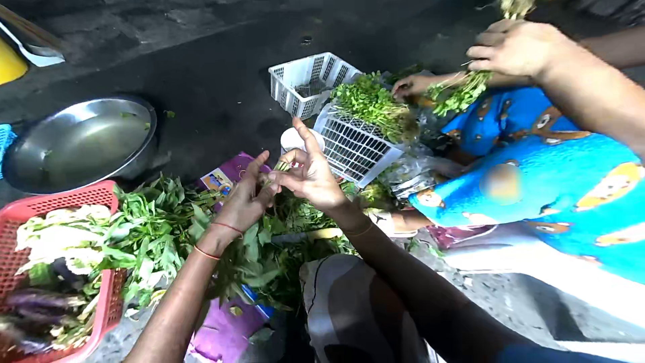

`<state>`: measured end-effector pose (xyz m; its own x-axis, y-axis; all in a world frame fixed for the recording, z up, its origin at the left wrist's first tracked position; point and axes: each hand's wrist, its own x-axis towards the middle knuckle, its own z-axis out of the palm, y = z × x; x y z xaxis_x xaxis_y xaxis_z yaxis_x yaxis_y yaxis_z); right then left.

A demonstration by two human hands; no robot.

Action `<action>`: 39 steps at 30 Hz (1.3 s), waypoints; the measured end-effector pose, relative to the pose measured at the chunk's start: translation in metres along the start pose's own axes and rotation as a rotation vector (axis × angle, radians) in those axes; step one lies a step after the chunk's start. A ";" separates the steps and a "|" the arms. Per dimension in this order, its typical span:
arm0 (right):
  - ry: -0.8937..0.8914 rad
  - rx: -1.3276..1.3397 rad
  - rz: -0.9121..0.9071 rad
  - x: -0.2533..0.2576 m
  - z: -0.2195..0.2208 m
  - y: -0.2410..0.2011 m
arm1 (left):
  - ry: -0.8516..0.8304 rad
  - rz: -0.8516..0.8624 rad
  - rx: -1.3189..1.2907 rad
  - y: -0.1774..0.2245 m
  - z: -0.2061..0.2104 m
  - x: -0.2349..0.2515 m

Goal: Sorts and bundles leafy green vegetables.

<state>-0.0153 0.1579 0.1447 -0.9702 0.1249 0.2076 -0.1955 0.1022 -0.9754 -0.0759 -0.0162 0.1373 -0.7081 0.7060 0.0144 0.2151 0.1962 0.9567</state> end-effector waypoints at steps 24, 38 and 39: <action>-0.313 -0.667 -0.394 -0.009 0.019 0.002 | 0.402 -0.256 -0.828 -0.018 -0.012 0.008; -0.138 1.016 0.237 -0.001 -0.032 0.016 | -0.051 0.158 -0.318 -0.006 -0.013 -0.002; -0.190 0.918 0.168 -0.003 -0.033 0.014 | -0.056 0.143 -0.221 -0.005 -0.013 -0.003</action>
<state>-0.0108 0.1918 0.1329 -0.9871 -0.1035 0.1223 -0.0087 -0.7276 -0.6859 -0.0834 -0.0279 0.1364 -0.6413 0.7536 0.1442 0.1537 -0.0579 0.9864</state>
